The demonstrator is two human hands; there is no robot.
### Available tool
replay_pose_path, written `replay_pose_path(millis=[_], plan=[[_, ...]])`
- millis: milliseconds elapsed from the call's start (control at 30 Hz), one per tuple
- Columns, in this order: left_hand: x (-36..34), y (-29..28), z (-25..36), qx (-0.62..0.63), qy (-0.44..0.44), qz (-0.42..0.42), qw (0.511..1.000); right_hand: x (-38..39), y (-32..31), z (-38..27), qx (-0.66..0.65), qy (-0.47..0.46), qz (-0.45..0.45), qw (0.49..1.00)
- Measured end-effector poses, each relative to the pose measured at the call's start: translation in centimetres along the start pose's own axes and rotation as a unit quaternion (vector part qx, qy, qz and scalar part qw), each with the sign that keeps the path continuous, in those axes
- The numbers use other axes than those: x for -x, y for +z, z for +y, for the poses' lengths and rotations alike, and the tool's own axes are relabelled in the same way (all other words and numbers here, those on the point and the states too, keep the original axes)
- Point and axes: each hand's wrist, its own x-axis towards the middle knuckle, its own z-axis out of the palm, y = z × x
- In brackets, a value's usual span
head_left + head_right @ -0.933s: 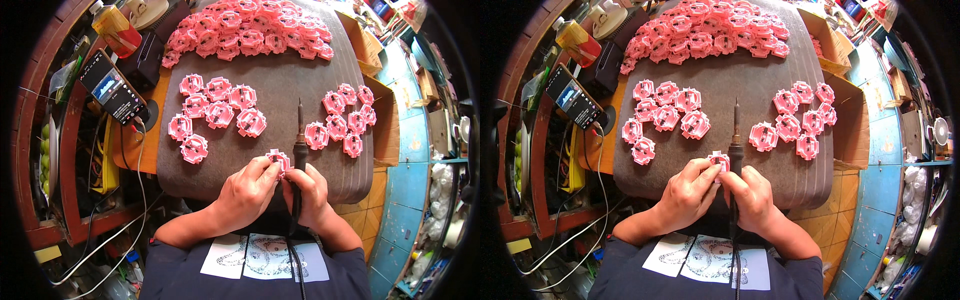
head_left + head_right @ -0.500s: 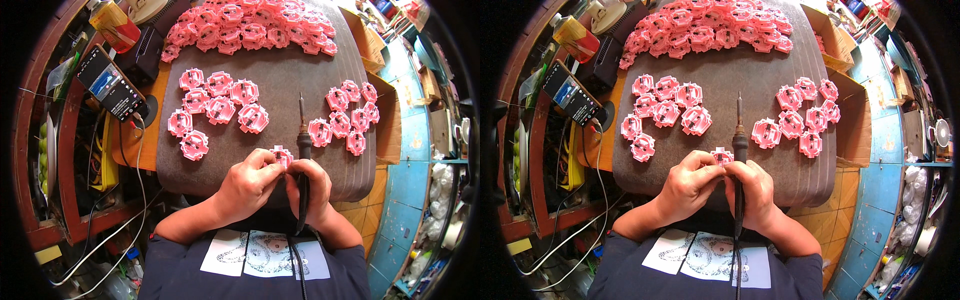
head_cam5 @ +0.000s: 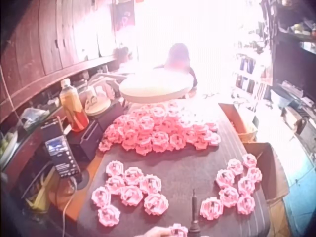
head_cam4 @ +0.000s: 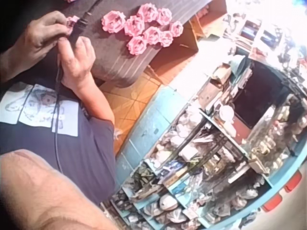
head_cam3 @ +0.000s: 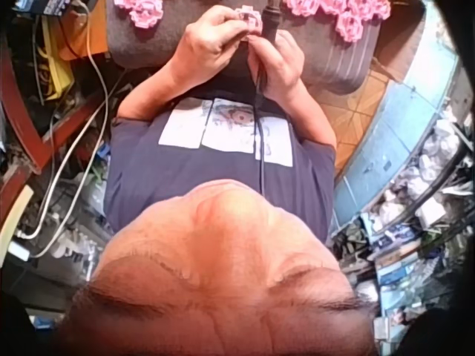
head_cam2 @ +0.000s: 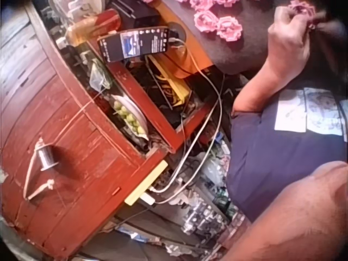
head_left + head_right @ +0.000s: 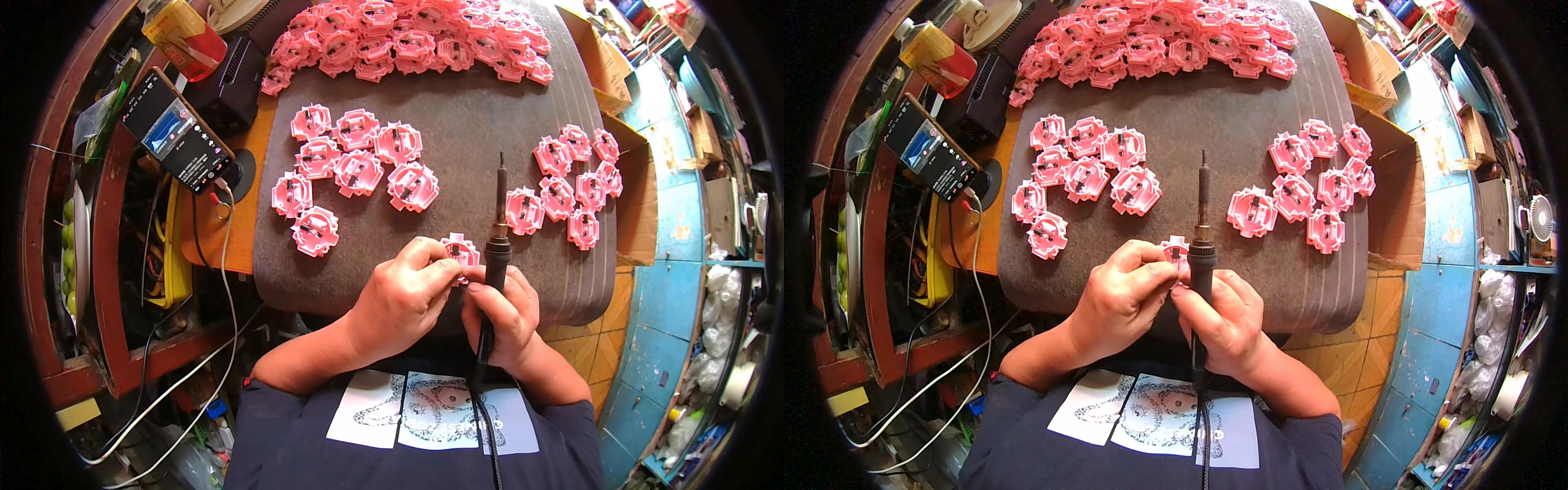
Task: The person uses a soldering iron to apply heat to small pink plastic components on a workbench. They handle each piece individually, rotating it to treat different areas, and place finished pieces aside.
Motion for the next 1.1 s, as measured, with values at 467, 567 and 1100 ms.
replay_pose_path(millis=[467,567,1100], plan=[[0.2,0.0,-0.1,-0.007,-0.019,0.001,1.000,0.0,-3.0,0.0,-0.018,0.011,-0.013,1.000],[0.1,0.0,0.0,-0.013,-0.014,-0.001,1.000,0.7,-4.4,-0.8,-0.068,0.079,0.013,0.994],[0.0,-0.2,0.5,-0.014,-0.031,-0.018,0.999,0.5,-8.1,-2.7,-0.048,0.053,-0.061,0.996]])
